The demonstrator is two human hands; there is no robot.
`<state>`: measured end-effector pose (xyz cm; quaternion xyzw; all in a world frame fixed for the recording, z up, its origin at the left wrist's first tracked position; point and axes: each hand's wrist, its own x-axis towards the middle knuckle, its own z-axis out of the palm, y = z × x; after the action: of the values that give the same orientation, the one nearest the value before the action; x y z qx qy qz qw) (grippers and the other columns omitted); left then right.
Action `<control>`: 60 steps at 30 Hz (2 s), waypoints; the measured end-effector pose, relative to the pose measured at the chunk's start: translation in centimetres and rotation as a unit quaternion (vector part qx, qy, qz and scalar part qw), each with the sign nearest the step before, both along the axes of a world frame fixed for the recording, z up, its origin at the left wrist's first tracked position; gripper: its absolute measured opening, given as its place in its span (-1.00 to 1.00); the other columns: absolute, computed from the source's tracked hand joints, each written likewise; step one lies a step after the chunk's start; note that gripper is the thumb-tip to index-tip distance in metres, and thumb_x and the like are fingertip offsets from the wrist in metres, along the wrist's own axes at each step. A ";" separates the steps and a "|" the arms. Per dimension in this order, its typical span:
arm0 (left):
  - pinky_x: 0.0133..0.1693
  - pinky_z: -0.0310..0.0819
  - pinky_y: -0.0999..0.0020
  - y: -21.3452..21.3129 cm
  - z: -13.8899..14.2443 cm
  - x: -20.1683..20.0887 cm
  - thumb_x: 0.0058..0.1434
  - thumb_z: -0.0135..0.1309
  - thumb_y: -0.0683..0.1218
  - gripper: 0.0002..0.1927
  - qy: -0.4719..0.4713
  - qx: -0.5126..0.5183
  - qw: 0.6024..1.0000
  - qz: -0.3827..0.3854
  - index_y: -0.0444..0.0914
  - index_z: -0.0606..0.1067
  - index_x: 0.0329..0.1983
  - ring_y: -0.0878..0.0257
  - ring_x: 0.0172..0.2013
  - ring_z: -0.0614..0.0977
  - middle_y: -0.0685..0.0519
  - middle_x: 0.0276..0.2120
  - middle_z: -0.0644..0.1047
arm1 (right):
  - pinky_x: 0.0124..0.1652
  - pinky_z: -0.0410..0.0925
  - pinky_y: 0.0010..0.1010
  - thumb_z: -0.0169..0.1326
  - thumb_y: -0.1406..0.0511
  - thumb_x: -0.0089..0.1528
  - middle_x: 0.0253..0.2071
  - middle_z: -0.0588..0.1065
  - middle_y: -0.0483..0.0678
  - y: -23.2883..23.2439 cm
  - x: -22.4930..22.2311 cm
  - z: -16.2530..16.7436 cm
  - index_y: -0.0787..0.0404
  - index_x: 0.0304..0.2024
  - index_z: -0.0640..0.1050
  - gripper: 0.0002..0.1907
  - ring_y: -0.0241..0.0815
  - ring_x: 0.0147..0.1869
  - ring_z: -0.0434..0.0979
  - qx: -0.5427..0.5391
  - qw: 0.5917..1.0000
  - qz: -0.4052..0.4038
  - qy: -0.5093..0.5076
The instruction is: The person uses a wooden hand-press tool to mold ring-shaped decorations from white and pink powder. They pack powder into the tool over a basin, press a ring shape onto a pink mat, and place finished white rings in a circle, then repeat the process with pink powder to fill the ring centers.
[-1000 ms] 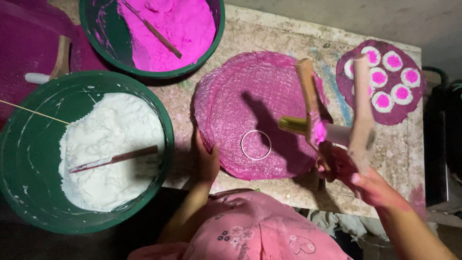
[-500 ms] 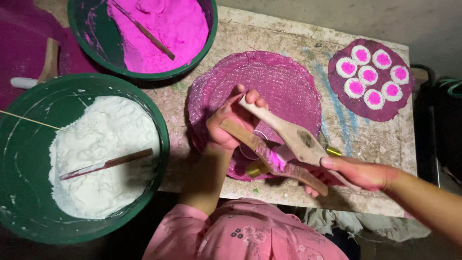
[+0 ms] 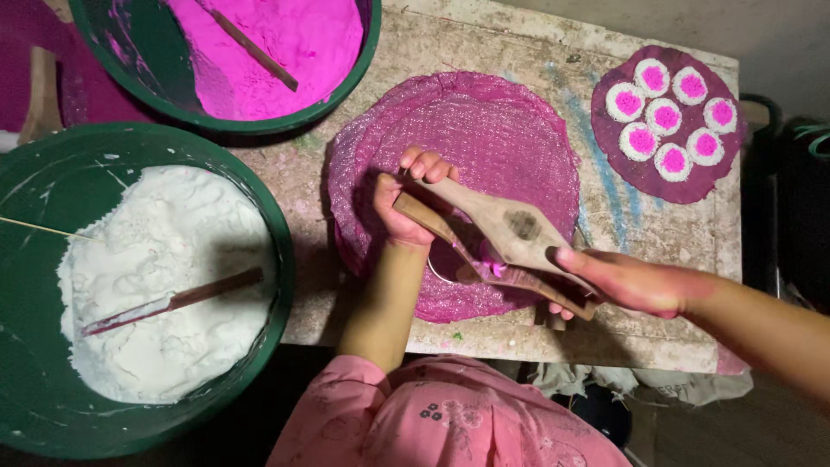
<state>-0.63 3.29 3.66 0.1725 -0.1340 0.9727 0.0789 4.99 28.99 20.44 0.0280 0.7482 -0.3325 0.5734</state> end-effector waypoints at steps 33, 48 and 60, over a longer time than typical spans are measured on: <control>0.04 0.48 0.13 -4.0 -2.3 -3.9 0.30 -0.17 0.12 -0.77 0.063 -0.021 0.998 -0.004 -0.11 0.33 -0.27 0.26 -0.28 0.42 0.17 -0.38 0.35 | 0.05 0.36 -0.20 -0.29 -0.15 0.34 -0.08 0.61 0.12 -6.4 1.5 -2.5 0.34 0.23 0.45 -0.22 -0.08 0.00 0.59 -0.010 0.958 0.022 0.286; 0.16 0.35 0.08 1.2 -1.0 -0.4 0.19 -0.08 0.24 -0.46 -0.123 -0.390 0.911 -0.047 -0.18 0.49 0.07 0.14 0.03 0.52 0.02 -0.06 0.57 | -0.34 0.27 -0.31 -0.27 -0.30 0.28 -0.38 0.42 -0.02 8.1 2.0 -3.5 0.33 -0.01 0.51 -0.15 -0.18 -0.33 0.30 0.044 0.965 -0.121 0.230; 0.07 0.20 0.00 2.7 1.6 6.9 -0.28 0.41 0.36 -0.12 0.147 -0.937 0.160 0.274 -0.30 0.48 -0.04 -0.01 0.08 0.39 -0.09 -0.01 0.43 | -0.16 0.22 -0.25 -0.12 -0.49 0.14 -0.11 0.35 -0.05 6.1 12.1 -4.5 0.23 0.17 0.36 0.04 -0.14 -0.12 0.31 -0.337 0.770 -0.409 0.356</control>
<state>6.29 5.98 5.26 0.1331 0.9485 0.2779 -0.0730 17.10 35.04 15.91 0.0157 0.6563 -0.7527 0.0489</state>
